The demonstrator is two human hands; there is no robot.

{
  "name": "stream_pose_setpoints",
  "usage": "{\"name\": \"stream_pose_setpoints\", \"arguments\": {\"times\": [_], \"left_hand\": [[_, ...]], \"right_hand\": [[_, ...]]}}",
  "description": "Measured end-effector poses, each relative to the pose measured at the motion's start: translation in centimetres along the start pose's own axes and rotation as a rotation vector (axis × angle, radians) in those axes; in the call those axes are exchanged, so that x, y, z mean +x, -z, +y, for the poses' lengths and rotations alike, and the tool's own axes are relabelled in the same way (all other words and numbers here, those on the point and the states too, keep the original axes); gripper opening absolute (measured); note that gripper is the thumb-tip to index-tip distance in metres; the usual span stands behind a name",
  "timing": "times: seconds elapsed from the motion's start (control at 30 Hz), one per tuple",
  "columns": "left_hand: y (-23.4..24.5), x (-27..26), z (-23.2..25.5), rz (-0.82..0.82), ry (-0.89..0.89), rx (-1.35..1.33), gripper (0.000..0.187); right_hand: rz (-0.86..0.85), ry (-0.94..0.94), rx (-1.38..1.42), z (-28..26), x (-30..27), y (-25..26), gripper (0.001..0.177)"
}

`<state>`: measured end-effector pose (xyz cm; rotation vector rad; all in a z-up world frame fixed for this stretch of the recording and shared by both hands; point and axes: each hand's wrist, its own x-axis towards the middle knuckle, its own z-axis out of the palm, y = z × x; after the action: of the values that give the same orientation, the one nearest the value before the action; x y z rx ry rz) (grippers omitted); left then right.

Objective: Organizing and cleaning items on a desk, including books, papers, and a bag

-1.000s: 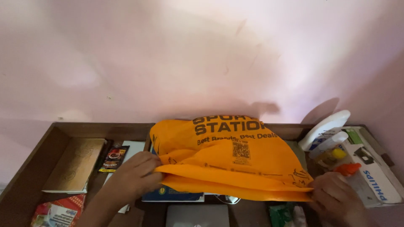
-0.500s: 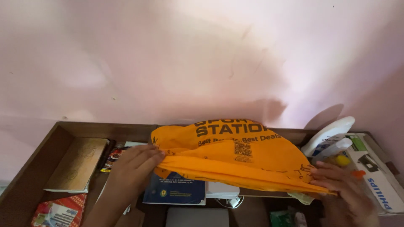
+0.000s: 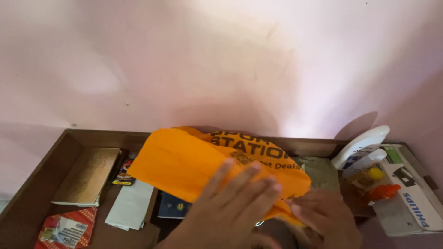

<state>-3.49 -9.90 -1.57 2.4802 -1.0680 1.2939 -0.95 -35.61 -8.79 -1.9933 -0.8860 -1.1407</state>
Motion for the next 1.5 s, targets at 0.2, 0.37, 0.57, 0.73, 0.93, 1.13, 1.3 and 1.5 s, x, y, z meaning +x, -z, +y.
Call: {"name": "stream_pose_setpoints", "arguments": {"times": [0.2,0.37,0.57,0.73,0.93,1.13,1.3,1.5], "left_hand": [[1.1,1.2,-1.4,0.022,-0.070,-0.444,0.010],[0.4,-1.8,-3.0,0.211,0.231,-0.524,0.037],[0.7,-3.1,-4.5,0.271,0.456,-0.548,0.025],[2.5,-2.0,-5.2,0.375,0.398,-0.601,0.014],[5.0,-0.7,-5.8,0.310,0.440,-0.632,0.017],[3.3,-1.1,-5.7,0.416,0.491,-0.542,0.010],[2.8,-0.9,-5.7,0.454,0.440,-0.343,0.021],[2.3,-0.1,-5.0,0.485,0.469,-0.258,0.016]], "right_hand": [[0.218,0.131,0.291,-0.7,0.5,-3.7,0.065],[-0.075,-0.157,0.312,-0.1,-0.1,-4.6,0.093],[-0.194,-0.519,0.172,2.0,-0.7,-3.8,0.057],[-0.105,-0.526,0.057,3.2,1.0,-3.4,0.041],[0.089,-0.844,0.261,4.4,0.7,-2.3,0.038],[0.067,-0.482,0.058,4.7,-0.1,-0.9,0.031],[0.063,-0.040,0.017,4.2,-2.8,-2.1,0.054],[0.148,-0.025,0.096,1.1,-4.4,-5.0,0.085]]}}
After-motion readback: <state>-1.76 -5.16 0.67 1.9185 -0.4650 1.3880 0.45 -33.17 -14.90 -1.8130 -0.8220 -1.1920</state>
